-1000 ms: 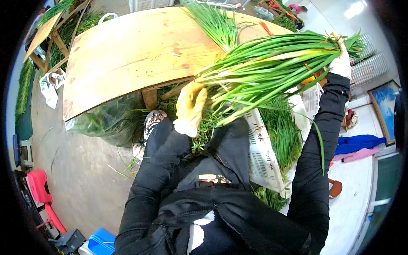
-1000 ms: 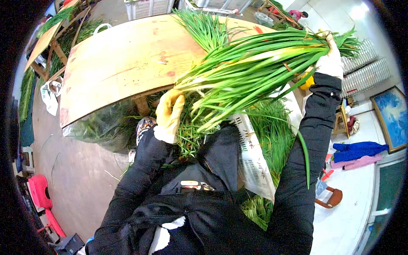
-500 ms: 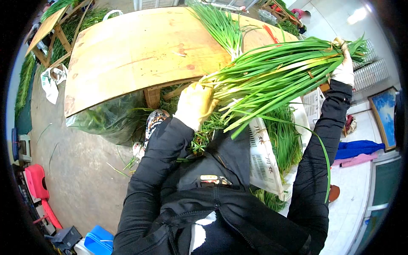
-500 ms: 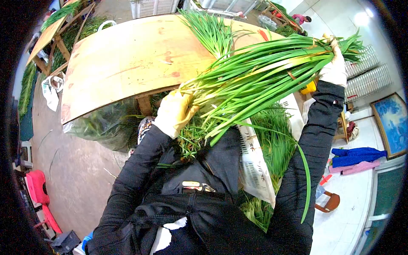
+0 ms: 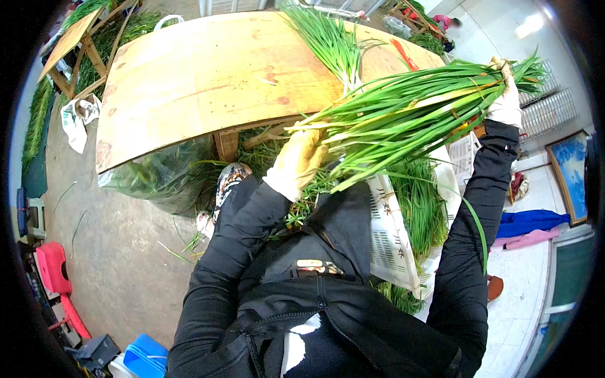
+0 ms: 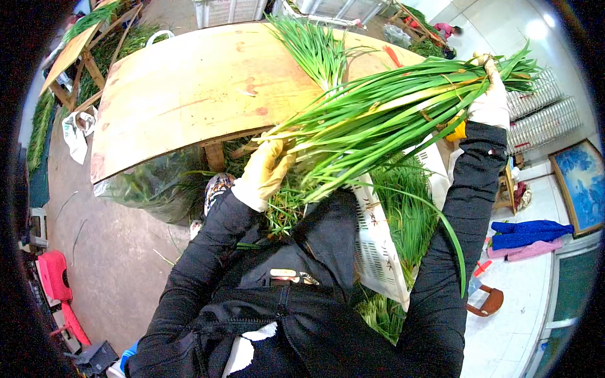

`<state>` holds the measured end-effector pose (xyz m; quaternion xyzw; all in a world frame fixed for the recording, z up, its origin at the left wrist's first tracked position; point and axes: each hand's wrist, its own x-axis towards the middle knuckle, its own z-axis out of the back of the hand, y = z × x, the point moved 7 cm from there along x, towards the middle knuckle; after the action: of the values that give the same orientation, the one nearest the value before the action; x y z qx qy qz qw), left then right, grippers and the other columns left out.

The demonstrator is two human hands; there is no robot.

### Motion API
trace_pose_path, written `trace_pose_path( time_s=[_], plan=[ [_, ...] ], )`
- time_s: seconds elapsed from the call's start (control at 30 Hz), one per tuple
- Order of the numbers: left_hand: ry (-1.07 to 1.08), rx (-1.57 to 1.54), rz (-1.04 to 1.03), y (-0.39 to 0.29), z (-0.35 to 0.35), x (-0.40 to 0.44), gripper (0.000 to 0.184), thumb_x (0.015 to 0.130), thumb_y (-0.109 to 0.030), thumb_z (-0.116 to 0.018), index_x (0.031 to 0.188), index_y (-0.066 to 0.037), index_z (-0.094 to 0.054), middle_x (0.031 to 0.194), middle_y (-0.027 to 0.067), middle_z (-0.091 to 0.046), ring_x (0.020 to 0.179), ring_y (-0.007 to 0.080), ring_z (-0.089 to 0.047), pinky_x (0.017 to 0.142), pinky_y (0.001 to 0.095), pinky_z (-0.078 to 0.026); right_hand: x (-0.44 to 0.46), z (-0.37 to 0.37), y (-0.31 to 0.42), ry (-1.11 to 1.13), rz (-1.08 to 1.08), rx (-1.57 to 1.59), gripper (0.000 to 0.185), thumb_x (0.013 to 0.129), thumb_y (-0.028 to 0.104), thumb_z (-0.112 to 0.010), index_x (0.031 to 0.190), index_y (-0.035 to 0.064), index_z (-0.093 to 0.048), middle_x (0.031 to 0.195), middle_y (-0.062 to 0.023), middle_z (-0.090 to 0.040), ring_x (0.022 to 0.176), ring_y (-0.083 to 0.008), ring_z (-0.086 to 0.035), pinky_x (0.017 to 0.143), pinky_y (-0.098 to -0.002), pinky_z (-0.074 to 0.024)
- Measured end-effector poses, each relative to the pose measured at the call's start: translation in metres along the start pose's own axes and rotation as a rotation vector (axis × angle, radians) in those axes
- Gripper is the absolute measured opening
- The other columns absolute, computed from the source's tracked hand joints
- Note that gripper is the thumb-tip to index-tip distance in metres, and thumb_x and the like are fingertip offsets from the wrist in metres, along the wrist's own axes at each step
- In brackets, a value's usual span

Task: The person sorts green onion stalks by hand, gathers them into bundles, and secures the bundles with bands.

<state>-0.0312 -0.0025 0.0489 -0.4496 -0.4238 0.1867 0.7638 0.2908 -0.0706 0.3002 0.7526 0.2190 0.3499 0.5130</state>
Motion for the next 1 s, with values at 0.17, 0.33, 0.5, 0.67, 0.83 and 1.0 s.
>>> trace_pose_path(
  time_s=[0.17,0.33,0.5,0.67,0.83,1.0],
  plan=[
    [-0.203,0.006,-0.022,-0.04,0.03,0.003,0.041,0.068,-0.002,-0.058,0.108,-0.003,-0.049,0.091,0.0147,-0.053,0.085,0.0311,-0.051,0.076,0.038,-0.041,-0.006,-0.008,-0.003,-0.046,-0.028,0.03,0.024,0.082,0.019,-0.053,0.1,0.0036,-0.057,0.092,-0.0062,-0.058,0.081,-0.0195,-0.054,0.076,-0.0344,-0.0456],
    [-0.234,0.003,-0.091,-0.031,0.024,-0.003,0.023,0.076,-0.009,-0.057,0.099,-0.007,-0.053,0.087,0.0034,-0.056,0.076,0.0135,-0.052,0.067,0.0254,-0.042,-0.003,-0.018,-0.007,0.096,-0.053,0.019,0.022,0.082,0.022,-0.053,0.094,0.0036,-0.057,0.082,-0.0055,-0.056,0.076,-0.0211,-0.054,0.072,-0.0347,-0.0465],
    [0.526,-1.02,0.327,-0.013,-0.007,-0.014,0.03,0.077,-0.023,-0.058,0.098,-0.002,-0.054,0.086,0.0011,-0.057,0.073,0.0069,-0.049,0.068,0.0189,-0.039,-0.005,-0.028,-0.011,0.082,-0.06,-0.009,0.021,0.082,0.02,-0.054,0.094,0.0027,-0.057,0.079,-0.0054,-0.057,0.072,-0.0207,-0.055,0.068,-0.034,-0.0471],
    [0.513,-1.076,0.441,-0.021,-0.003,-0.015,0.034,0.074,-0.027,-0.063,0.094,0.0,-0.058,0.09,0.0064,-0.061,0.074,0.0087,-0.053,0.071,0.0211,-0.041,-0.001,-0.032,-0.014,0.069,0.025,0.016,0.019,0.082,0.019,-0.055,0.093,0.0032,-0.058,0.081,-0.0052,-0.059,0.073,-0.0181,-0.055,0.07,-0.0332,-0.047],
    [0.352,-0.985,0.459,-0.009,-0.003,-0.009,0.023,0.077,-0.02,-0.062,0.086,0.0,-0.059,0.077,0.0037,-0.062,0.061,0.0065,-0.051,0.058,0.019,-0.041,-0.007,-0.035,-0.01,-0.042,0.047,0.042,0.019,0.082,0.018,-0.055,0.094,0.0029,-0.058,0.085,-0.0064,-0.061,0.077,-0.0178,-0.056,0.072,-0.0323,-0.0464],
    [0.203,-0.171,0.593,0.086,-0.003,-0.055,0.012,0.079,-0.012,-0.057,0.078,0.0,-0.057,0.067,0.0067,-0.061,0.055,0.011,-0.054,0.051,0.0222,-0.044,-0.009,-0.043,0.015,0.191,0.006,0.027,0.018,0.082,0.022,-0.055,0.09,0.0054,-0.056,0.075,-0.0036,-0.055,0.071,-0.0188,-0.053,0.068,-0.034,-0.0466]
  ],
)
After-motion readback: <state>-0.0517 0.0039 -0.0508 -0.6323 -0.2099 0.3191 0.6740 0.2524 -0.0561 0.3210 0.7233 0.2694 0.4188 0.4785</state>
